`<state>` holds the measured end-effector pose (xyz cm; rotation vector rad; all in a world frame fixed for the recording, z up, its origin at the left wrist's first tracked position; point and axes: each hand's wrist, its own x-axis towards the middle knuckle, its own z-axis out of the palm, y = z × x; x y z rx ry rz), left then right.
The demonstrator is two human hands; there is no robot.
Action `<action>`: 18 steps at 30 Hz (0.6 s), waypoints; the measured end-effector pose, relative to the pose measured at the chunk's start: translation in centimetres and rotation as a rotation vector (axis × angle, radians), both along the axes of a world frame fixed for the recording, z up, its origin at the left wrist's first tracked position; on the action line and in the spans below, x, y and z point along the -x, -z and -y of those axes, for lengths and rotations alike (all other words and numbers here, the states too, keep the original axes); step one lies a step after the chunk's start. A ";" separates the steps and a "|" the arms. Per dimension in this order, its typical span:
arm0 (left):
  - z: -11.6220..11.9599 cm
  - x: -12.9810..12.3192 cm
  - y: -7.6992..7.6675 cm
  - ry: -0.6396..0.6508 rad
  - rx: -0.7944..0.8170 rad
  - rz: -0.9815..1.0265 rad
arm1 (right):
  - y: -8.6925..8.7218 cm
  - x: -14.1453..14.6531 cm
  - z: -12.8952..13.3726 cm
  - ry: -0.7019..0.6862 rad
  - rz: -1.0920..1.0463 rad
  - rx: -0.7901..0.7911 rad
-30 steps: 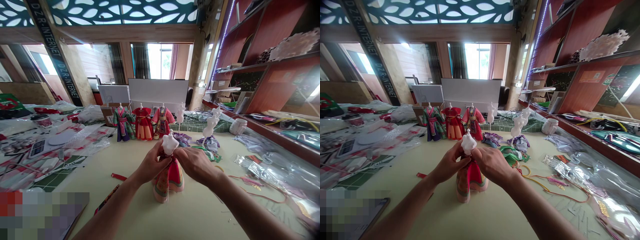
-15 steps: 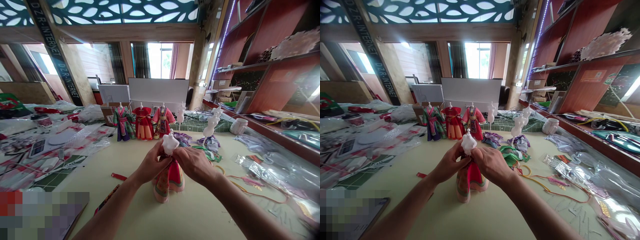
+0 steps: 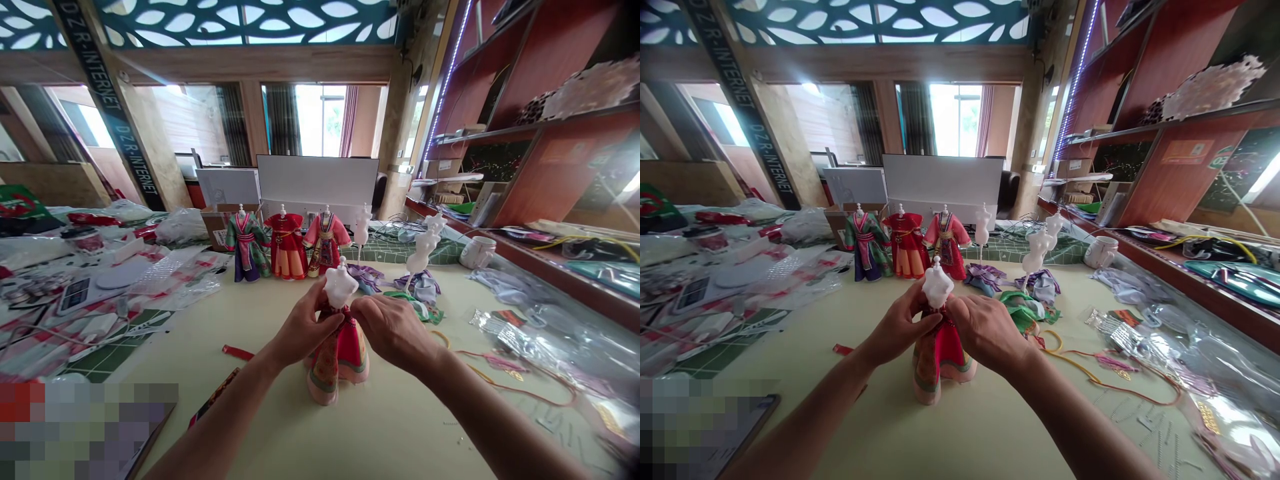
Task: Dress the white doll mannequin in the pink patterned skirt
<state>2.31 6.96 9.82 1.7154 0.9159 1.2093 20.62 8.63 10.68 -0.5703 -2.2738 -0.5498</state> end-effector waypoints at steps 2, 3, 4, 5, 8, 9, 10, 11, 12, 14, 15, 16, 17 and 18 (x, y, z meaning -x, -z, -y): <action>0.0 0.0 0.0 -0.002 -0.006 0.006 | -0.1 0.0 0.0 0.010 0.030 0.008; 0.0 -0.1 0.0 -0.004 -0.006 0.009 | -0.2 0.0 0.1 0.014 0.043 0.013; 0.0 -0.1 0.1 -0.005 -0.005 0.011 | -0.3 0.0 0.1 0.016 0.053 0.016; 0.0 -0.1 0.1 -0.004 -0.002 0.013 | -0.3 0.1 0.1 0.017 0.061 0.021; 0.0 0.0 0.1 0.004 0.004 0.016 | -0.4 0.1 0.0 0.020 0.073 0.023; 0.0 0.0 0.1 0.005 0.003 0.017 | -0.4 0.2 -0.1 0.023 0.077 0.023; 0.0 0.0 0.1 0.007 0.001 0.017 | -0.4 0.2 -0.1 0.027 0.081 0.023; 0.0 0.0 0.1 0.009 -0.002 0.017 | -0.4 0.2 -0.1 0.031 0.083 0.023; 0.0 0.0 0.1 0.010 -0.003 0.016 | -0.4 0.2 -0.1 0.035 0.083 0.025; 0.1 0.1 0.1 0.015 -0.001 0.013 | -0.3 0.3 -0.2 0.041 0.079 0.032; 0.1 0.1 0.1 0.017 0.001 0.014 | -0.3 0.3 -0.2 0.045 0.072 0.032; 0.1 0.1 0.1 0.018 0.003 0.015 | -0.3 0.3 -0.2 0.050 0.063 0.030; 0.1 0.1 0.1 0.017 0.006 0.018 | -0.2 0.4 -0.2 0.054 0.054 0.025; 0.1 0.1 0.0 0.016 0.008 0.022 | -0.2 0.4 -0.2 0.056 0.046 0.018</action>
